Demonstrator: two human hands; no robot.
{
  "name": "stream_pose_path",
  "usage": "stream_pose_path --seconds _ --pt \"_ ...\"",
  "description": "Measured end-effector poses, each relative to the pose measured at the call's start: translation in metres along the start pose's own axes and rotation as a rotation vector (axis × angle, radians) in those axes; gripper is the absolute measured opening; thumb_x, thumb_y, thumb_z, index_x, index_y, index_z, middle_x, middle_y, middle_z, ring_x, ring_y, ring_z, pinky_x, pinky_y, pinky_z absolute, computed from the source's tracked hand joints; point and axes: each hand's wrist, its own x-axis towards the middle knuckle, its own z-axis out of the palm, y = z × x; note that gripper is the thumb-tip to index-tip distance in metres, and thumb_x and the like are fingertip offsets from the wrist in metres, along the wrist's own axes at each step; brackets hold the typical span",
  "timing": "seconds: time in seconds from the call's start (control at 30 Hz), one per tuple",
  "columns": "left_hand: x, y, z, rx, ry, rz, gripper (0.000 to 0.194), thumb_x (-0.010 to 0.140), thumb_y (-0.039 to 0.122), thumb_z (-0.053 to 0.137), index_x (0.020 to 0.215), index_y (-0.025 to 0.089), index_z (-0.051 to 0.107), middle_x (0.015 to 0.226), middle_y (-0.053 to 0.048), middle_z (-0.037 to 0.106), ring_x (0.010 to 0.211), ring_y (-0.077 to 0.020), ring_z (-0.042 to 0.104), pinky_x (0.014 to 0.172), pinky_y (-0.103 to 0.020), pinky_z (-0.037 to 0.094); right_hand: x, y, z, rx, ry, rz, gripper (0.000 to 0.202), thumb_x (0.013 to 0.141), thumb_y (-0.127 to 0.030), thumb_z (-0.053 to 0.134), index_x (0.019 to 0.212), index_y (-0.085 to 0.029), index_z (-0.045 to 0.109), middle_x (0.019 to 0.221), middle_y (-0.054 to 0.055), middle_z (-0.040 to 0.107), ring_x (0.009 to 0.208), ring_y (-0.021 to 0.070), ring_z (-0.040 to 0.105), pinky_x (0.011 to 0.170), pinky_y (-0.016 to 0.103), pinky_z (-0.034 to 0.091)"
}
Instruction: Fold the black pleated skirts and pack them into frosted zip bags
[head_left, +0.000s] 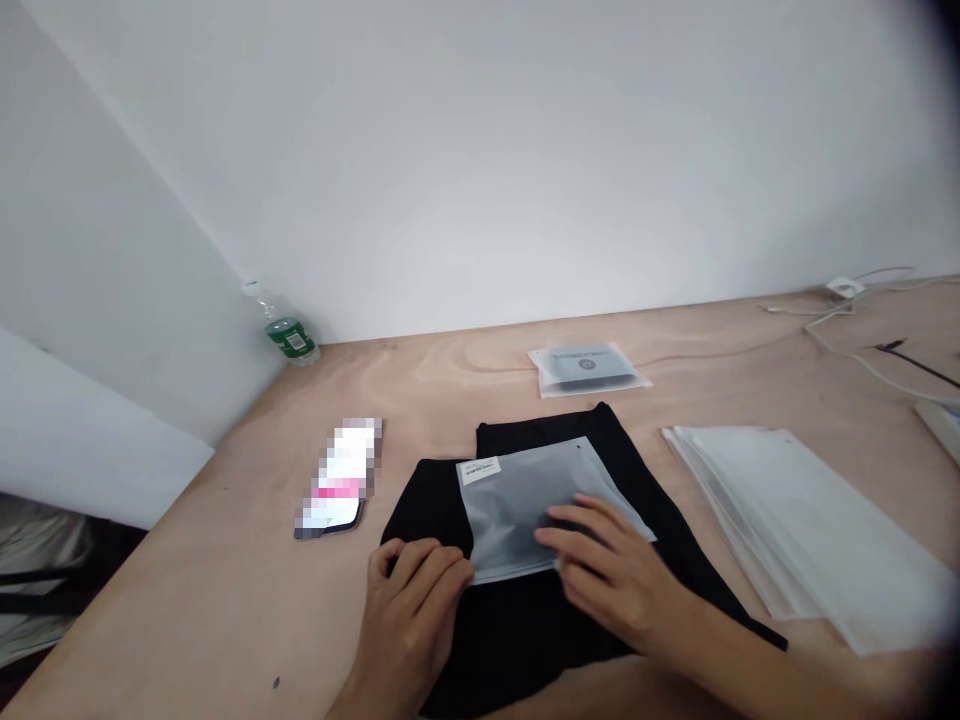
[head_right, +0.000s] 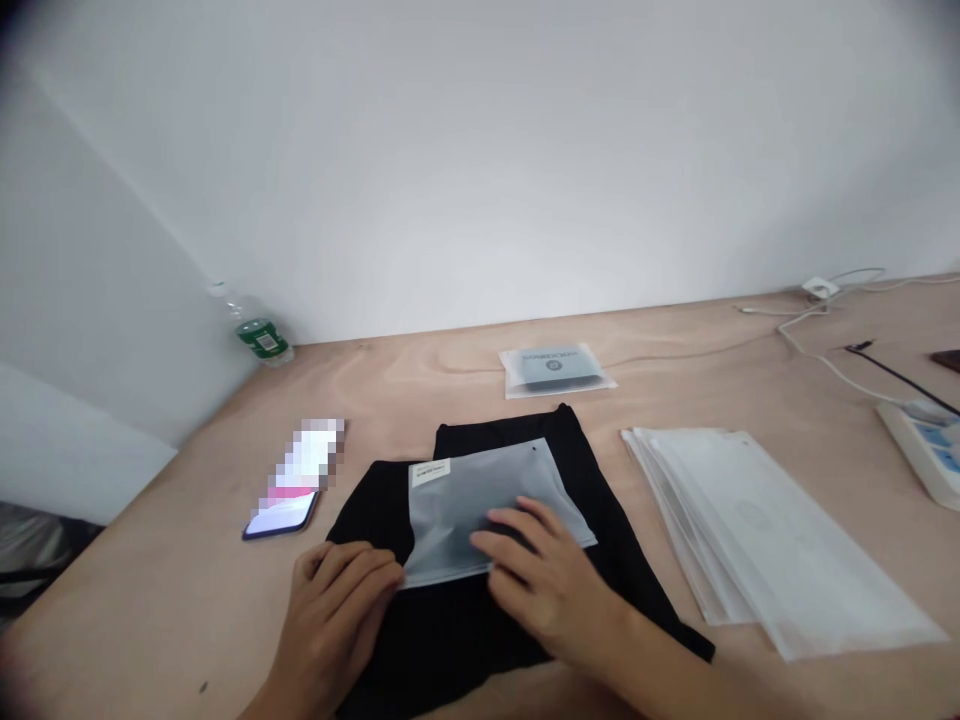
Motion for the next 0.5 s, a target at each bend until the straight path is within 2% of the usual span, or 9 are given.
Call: stream_pose_path --seconds 0.1,0.2,0.23,0.3,0.37,0.4,0.43,0.47,0.5 --pt "-0.001 -0.003 0.001 -0.032 0.022 -0.024 0.018 0.08 0.006 0.052 0.08 0.022 0.061 0.076 0.002 0.069 0.076 -0.0162 0.058 0.074 -0.034 0.033 -0.035 0.016 -0.027 -0.086 -0.054 0.081 0.01 0.081 -0.011 0.054 0.078 -0.019 0.058 0.112 0.003 0.063 0.115 0.022 0.048 0.096 0.049 0.039" --pt "-0.005 -0.009 0.001 -0.027 0.014 -0.003 0.018 0.082 0.008 0.05 0.081 0.022 0.061 0.076 0.002 0.069 0.08 -0.016 0.059 0.074 -0.033 0.034 -0.059 0.02 -0.049 -0.154 -0.117 0.197 0.013 0.081 -0.01 0.053 0.078 -0.02 0.06 0.107 0.001 0.065 0.112 0.0215 0.051 0.094 0.047 0.04" --pt "-0.006 -0.011 -0.001 -0.008 -0.022 0.012 0.019 0.082 0.008 0.049 0.081 0.023 0.06 0.076 0.002 0.069 0.081 -0.0161 0.06 0.074 -0.033 0.035 -0.063 0.019 -0.055 -0.171 -0.154 0.225 0.014 0.081 -0.01 0.053 0.079 -0.022 0.061 0.107 0.0 0.066 0.11 0.0215 0.053 0.093 0.046 0.041" --pt "-0.006 -0.013 -0.01 0.043 -0.168 0.037 0.018 0.082 0.011 0.049 0.08 0.024 0.06 0.079 0.002 0.069 0.087 -0.0178 0.06 0.075 -0.033 0.039 -0.062 0.016 -0.066 -0.184 -0.249 0.261 0.014 0.08 -0.016 0.055 0.086 -0.026 0.063 0.111 -0.001 0.064 0.111 0.0227 0.053 0.092 0.046 0.043" --pt "-0.002 -0.009 -0.019 0.072 -0.318 0.049 0.01 0.081 0.021 0.055 0.089 0.026 0.06 0.093 0.0 0.068 0.098 -0.0214 0.058 0.077 -0.034 0.044 -0.053 0.012 -0.073 -0.173 -0.29 0.288 0.022 0.079 -0.026 0.057 0.1 -0.029 0.061 0.123 0.001 0.057 0.117 0.0257 0.048 0.092 0.048 0.044" --pt "0.002 -0.005 -0.021 0.078 -0.365 0.043 0.019 0.079 0.029 0.058 0.098 0.027 0.058 0.104 -0.003 0.065 0.105 -0.0235 0.055 0.078 -0.036 0.046 -0.045 0.01 -0.074 -0.163 -0.283 0.305 0.03 0.079 -0.031 0.057 0.108 -0.029 0.059 0.13 0.003 0.051 0.121 0.0269 0.044 0.092 0.049 0.045" --pt "0.008 0.002 -0.021 0.075 -0.385 0.03 0.035 0.078 0.038 0.059 0.111 0.026 0.054 0.116 -0.006 0.06 0.112 -0.0255 0.052 0.08 -0.038 0.048 -0.036 0.007 -0.073 -0.154 -0.265 0.32 0.038 0.079 -0.035 0.055 0.117 -0.027 0.054 0.135 0.004 0.046 0.125 0.0275 0.039 0.094 0.049 0.044" --pt "0.016 0.01 -0.017 0.081 -0.386 0.011 0.053 0.078 0.047 0.057 0.124 0.024 0.045 0.128 -0.01 0.052 0.118 -0.0272 0.047 0.082 -0.04 0.048 -0.026 0.005 -0.069 -0.149 -0.245 0.332 0.046 0.081 -0.037 0.053 0.125 -0.025 0.048 0.139 0.006 0.04 0.128 0.0274 0.035 0.096 0.049 0.043" --pt "0.023 0.018 -0.009 0.098 -0.372 -0.021 0.063 0.08 0.05 0.052 0.133 0.022 0.034 0.136 -0.012 0.043 0.122 -0.0278 0.043 0.085 -0.042 0.048 -0.016 0.004 -0.063 -0.148 -0.235 0.345 0.051 0.083 -0.037 0.051 0.131 -0.022 0.041 0.142 0.007 0.036 0.13 0.0268 0.031 0.098 0.049 0.04"
